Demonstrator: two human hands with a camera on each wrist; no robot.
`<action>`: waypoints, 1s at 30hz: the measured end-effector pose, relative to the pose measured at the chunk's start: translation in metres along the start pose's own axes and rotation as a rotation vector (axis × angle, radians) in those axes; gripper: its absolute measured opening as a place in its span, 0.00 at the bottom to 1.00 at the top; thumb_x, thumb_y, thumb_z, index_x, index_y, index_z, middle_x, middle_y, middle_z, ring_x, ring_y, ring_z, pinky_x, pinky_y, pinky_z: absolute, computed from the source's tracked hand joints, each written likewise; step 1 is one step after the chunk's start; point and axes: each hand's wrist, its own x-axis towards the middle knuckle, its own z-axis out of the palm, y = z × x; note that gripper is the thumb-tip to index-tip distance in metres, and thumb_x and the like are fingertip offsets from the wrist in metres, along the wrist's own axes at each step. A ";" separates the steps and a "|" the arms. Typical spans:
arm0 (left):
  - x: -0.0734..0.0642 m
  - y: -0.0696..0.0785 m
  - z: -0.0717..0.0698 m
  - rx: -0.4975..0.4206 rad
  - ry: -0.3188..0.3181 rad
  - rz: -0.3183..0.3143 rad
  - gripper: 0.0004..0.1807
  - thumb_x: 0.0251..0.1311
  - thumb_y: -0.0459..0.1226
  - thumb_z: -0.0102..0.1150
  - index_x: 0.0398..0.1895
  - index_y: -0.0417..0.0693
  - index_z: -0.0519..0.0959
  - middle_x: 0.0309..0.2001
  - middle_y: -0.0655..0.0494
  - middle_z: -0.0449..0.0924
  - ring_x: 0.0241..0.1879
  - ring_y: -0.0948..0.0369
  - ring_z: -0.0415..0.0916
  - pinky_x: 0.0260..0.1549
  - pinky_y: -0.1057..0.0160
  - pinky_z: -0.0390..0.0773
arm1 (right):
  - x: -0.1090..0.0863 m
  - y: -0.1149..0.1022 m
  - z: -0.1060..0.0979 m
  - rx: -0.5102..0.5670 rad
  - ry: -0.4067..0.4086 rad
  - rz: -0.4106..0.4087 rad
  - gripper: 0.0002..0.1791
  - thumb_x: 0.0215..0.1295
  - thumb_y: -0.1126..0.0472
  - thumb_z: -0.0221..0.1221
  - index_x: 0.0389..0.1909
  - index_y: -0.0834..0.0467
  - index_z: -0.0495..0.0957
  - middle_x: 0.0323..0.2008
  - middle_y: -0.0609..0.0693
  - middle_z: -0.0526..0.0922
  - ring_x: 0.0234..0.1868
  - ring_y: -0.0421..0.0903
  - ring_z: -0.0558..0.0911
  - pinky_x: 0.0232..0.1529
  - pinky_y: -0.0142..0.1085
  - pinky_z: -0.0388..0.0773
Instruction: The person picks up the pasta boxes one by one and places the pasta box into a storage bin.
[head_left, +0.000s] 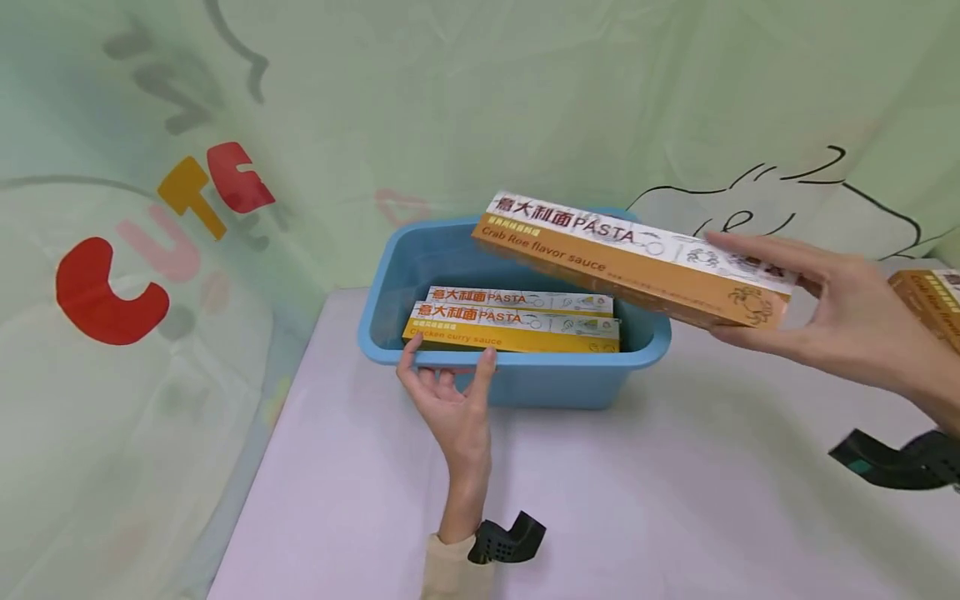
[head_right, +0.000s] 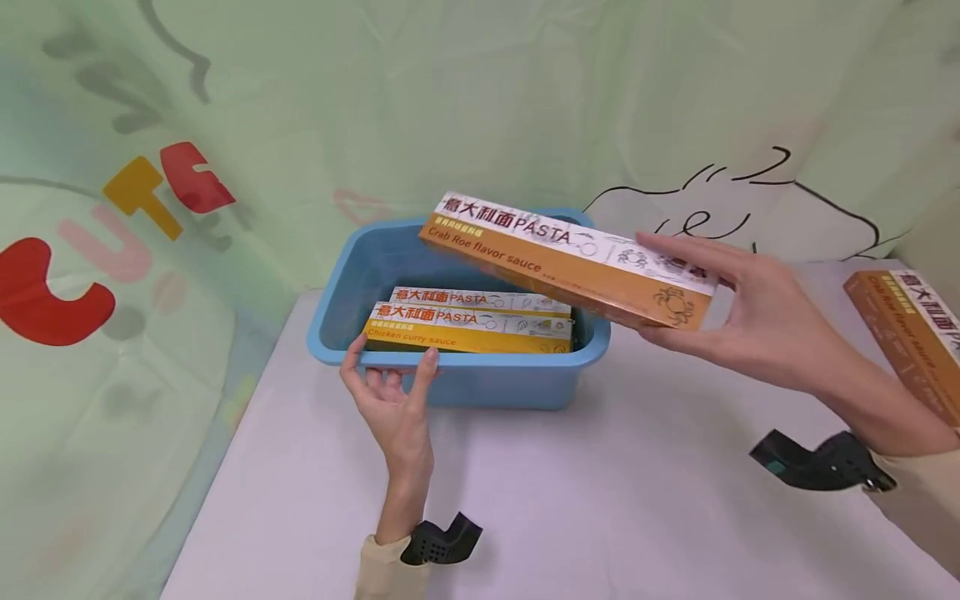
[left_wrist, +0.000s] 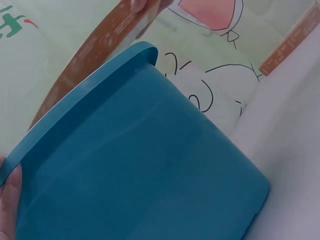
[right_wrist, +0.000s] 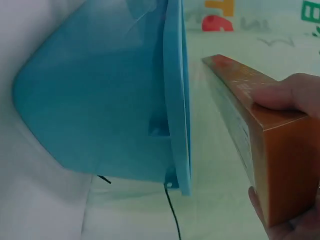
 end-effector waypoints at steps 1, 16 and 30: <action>0.000 0.000 0.000 0.001 0.000 -0.004 0.45 0.60 0.26 0.71 0.74 0.40 0.51 0.71 0.29 0.60 0.52 0.44 0.73 0.47 0.63 0.87 | 0.008 -0.003 0.001 -0.021 -0.029 -0.023 0.51 0.45 0.68 0.81 0.74 0.46 0.74 0.68 0.47 0.75 0.54 0.33 0.69 0.47 0.20 0.64; -0.001 0.005 -0.002 -0.005 -0.005 -0.016 0.47 0.61 0.26 0.70 0.75 0.40 0.49 0.75 0.29 0.56 0.57 0.36 0.70 0.49 0.58 0.87 | 0.092 -0.037 0.033 -0.187 -0.406 -0.091 0.44 0.48 0.62 0.79 0.70 0.61 0.76 0.58 0.63 0.81 0.46 0.53 0.76 0.33 0.37 0.71; 0.001 0.005 -0.004 0.007 0.010 -0.030 0.46 0.60 0.24 0.70 0.75 0.41 0.50 0.76 0.33 0.56 0.59 0.47 0.73 0.50 0.55 0.87 | 0.132 -0.059 0.062 -0.061 -0.576 -0.017 0.45 0.51 0.64 0.76 0.73 0.59 0.73 0.60 0.62 0.82 0.51 0.54 0.79 0.43 0.40 0.78</action>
